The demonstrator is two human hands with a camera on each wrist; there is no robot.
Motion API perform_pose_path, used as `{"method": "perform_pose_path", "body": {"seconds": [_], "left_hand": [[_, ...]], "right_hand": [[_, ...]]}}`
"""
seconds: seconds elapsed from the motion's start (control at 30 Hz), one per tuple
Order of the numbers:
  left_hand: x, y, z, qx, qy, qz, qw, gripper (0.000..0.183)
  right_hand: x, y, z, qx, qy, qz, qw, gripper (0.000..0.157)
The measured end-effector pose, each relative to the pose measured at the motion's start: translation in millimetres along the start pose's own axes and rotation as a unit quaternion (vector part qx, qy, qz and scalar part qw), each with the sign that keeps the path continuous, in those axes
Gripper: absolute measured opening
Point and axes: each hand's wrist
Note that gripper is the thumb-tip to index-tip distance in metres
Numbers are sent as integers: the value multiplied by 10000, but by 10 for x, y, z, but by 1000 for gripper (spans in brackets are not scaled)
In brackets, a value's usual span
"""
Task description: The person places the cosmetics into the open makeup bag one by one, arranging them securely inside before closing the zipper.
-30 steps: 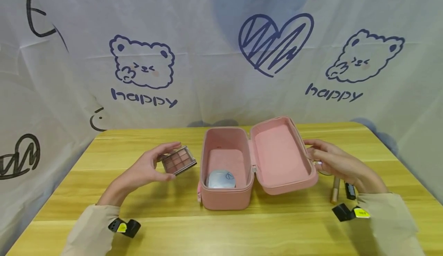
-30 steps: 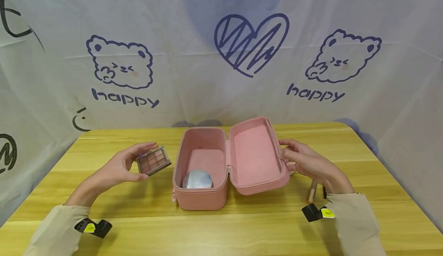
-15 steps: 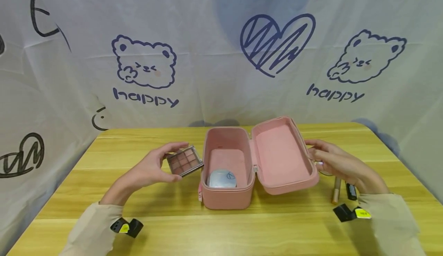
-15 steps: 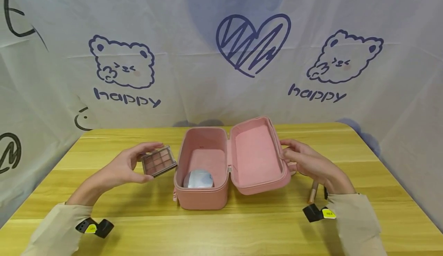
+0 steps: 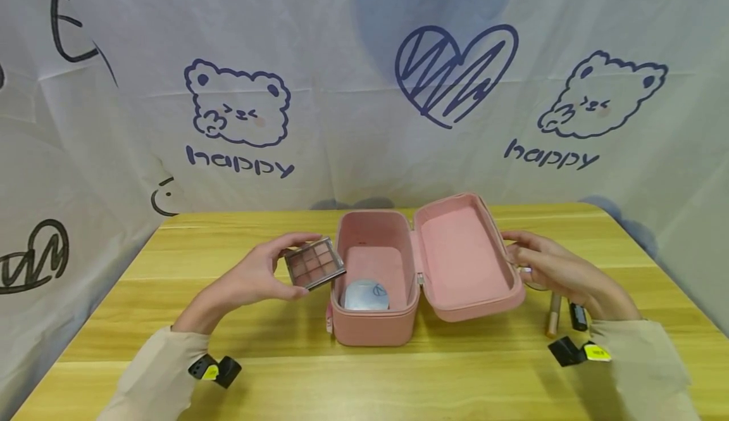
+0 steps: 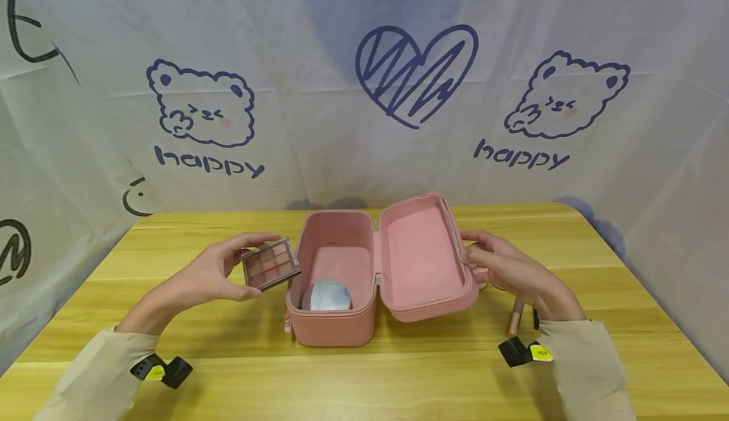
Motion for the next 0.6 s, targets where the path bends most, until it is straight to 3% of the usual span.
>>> {"method": "perform_pose_path", "body": {"seconds": [0.6], "left_hand": [[-104,96,101,-369,-385,50,9986,74]], "right_hand": [[-7,7,-2,30,-41,64,10000,64]]}}
Point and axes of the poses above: each hand's wrist, its own z-axis towards the middle knuckle, its own x-axis out of the back of the hand, y = z × x, and after that the axes turned 6 degrees about -x, right-handed
